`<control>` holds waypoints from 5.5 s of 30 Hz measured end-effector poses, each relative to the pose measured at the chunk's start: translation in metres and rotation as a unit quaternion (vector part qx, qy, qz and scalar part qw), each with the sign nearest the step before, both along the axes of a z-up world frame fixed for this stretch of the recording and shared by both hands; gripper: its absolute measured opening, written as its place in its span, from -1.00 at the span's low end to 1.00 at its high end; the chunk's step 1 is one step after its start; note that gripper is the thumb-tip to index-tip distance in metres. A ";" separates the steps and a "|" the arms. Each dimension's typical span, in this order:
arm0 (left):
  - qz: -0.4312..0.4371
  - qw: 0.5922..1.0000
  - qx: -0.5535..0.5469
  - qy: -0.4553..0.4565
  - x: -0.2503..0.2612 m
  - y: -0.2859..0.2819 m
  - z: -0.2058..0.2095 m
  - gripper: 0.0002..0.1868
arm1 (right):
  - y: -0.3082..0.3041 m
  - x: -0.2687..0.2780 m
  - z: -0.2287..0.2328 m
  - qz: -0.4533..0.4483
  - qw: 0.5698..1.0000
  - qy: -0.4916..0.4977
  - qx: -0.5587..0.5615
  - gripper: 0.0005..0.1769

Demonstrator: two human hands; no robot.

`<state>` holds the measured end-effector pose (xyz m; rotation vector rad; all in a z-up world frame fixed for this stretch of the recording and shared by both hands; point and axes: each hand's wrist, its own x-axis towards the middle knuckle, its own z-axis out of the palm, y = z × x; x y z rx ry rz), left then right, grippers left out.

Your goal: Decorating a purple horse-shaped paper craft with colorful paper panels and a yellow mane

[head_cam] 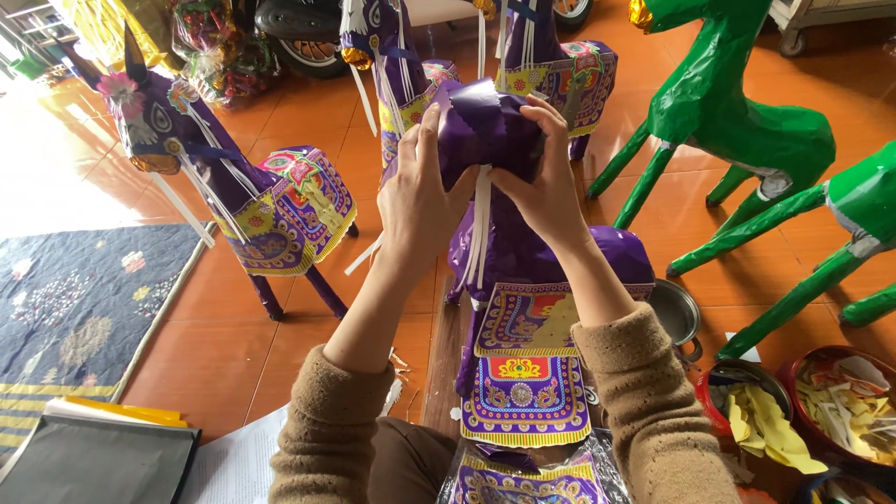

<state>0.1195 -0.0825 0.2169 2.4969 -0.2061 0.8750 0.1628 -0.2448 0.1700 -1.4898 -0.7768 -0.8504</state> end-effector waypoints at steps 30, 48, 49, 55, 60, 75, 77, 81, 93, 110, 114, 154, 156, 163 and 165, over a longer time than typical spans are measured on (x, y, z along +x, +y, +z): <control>0.038 0.801 0.182 0.570 -0.095 0.225 -0.407 -0.18 | -0.346 -0.290 -0.471 -0.486 0.715 0.503 -0.030 -0.76; -0.157 0.809 0.128 0.552 -0.137 0.069 -0.364 -0.44 | -0.370 -0.407 -0.481 -0.517 0.599 0.608 -0.072 -0.93; -0.160 0.808 0.131 0.551 -0.138 0.073 -0.374 -0.44 | -0.374 -0.420 -0.474 -0.519 0.596 0.609 -0.069 -0.93; -0.139 0.767 0.186 0.598 -0.136 0.058 -0.384 -0.42 | -0.389 -0.473 -0.511 -0.551 0.430 0.712 -0.064 -0.89; -0.194 0.783 0.172 0.565 -0.139 0.043 -0.370 -0.43 | -0.356 -0.450 -0.512 -0.538 0.359 0.740 -0.184 -0.71; -0.206 0.833 0.113 0.502 -0.153 0.055 -0.365 -0.47 | -0.348 -0.468 -0.516 -0.686 0.419 0.567 -0.178 -0.83; -0.188 0.826 0.111 0.520 -0.153 0.059 -0.366 -0.46 | -0.335 -0.443 -0.476 -0.717 0.485 0.486 -0.117 -0.81; -0.164 0.805 0.098 0.562 -0.156 0.054 -0.362 -0.46 | -0.307 -0.364 -0.407 -0.672 0.672 0.307 -0.041 -0.82; -0.173 0.798 0.090 0.570 -0.161 0.058 -0.363 -0.57 | -0.201 -0.007 -0.404 -0.389 0.745 0.490 -0.233 -0.72; -0.244 0.819 0.079 0.514 -0.166 0.034 -0.342 -0.44 | -0.182 -0.109 -0.332 -0.173 0.671 0.579 -0.430 -0.40; -0.300 0.849 0.037 0.433 -0.149 0.009 -0.303 -0.50 | -0.144 -0.152 -0.195 -0.116 0.668 0.679 -0.282 -0.47; -0.038 0.997 0.032 -0.066 0.001 0.012 -0.017 0.16 | -0.022 -0.028 0.065 -0.047 0.959 0.023 -0.277 -0.78; -0.041 0.997 0.056 -0.034 0.006 0.018 -0.012 0.19 | -0.020 -0.029 0.071 -0.037 0.954 0.023 -0.297 -0.73; -0.085 0.995 0.052 -0.030 0.015 0.033 -0.005 0.15 | -0.025 -0.025 0.068 -0.051 0.958 -0.013 -0.281 -0.52; -0.097 0.993 0.054 -0.048 0.015 0.036 -0.005 0.13 | -0.030 -0.027 0.064 -0.036 0.973 0.010 -0.227 -0.30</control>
